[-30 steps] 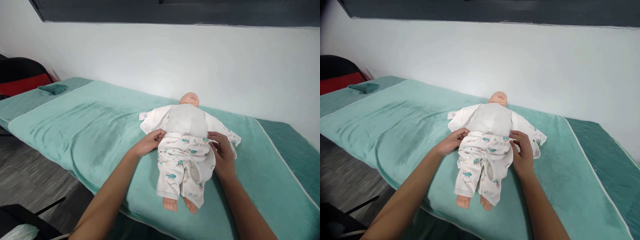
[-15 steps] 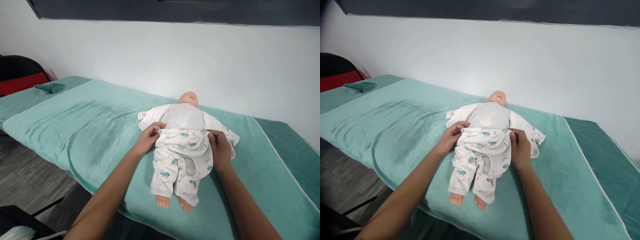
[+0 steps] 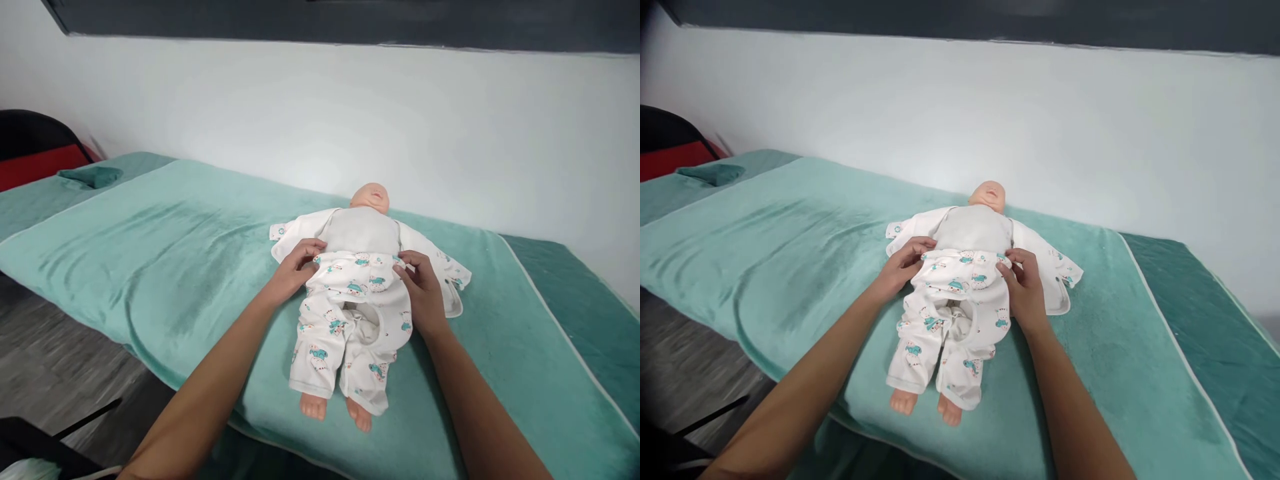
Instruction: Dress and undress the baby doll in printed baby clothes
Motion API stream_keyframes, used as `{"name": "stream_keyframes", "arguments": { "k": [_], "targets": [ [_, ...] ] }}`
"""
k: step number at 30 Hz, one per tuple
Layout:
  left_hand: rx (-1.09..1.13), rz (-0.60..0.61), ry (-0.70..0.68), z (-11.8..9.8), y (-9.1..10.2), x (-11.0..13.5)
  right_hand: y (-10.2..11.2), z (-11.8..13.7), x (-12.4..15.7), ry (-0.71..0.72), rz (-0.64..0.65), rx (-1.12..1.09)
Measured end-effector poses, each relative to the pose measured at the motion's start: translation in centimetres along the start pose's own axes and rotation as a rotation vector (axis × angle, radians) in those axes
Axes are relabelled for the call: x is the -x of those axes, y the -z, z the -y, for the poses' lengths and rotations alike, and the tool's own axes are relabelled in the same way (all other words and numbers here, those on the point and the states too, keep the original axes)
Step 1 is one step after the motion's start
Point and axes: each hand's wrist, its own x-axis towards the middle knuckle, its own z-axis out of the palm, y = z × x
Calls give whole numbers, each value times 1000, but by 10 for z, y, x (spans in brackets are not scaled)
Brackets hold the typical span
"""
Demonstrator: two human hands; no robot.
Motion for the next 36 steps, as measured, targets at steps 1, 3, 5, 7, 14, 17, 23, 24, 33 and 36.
{"name": "stream_keyframes", "arguments": {
  "k": [1, 3, 5, 7, 14, 17, 23, 24, 33, 36],
  "targets": [
    [-2, 45, 2, -2, 3, 0, 1, -2, -1, 30, 12, 2],
    [10, 137, 34, -5, 9, -1, 2, -4, -4, 68, 31, 24],
    [22, 170, 67, -5, 11, -4, 3, -4, -4, 83, 53, 58],
    [13, 120, 71, -2, 8, -10, 3, -2, -5, 83, 73, 98],
    [-158, -235, 102, 20, -15, -66, -3, -4, -38, 18, -35, 381],
    [-129, -319, 251, 28, -21, -83, -13, -18, -57, -91, -83, 227],
    [-60, -277, 171, 24, -20, -69, -18, -26, -56, -137, -92, 163],
    [-74, -246, 109, 20, -19, -66, -17, -24, -55, -84, -79, 211],
    [-433, -143, 30, 3, -20, -92, -8, -12, -73, 195, 170, 516],
    [-380, -235, 132, 11, -22, -112, -11, -13, -86, 98, 139, 556]
  ]
}}
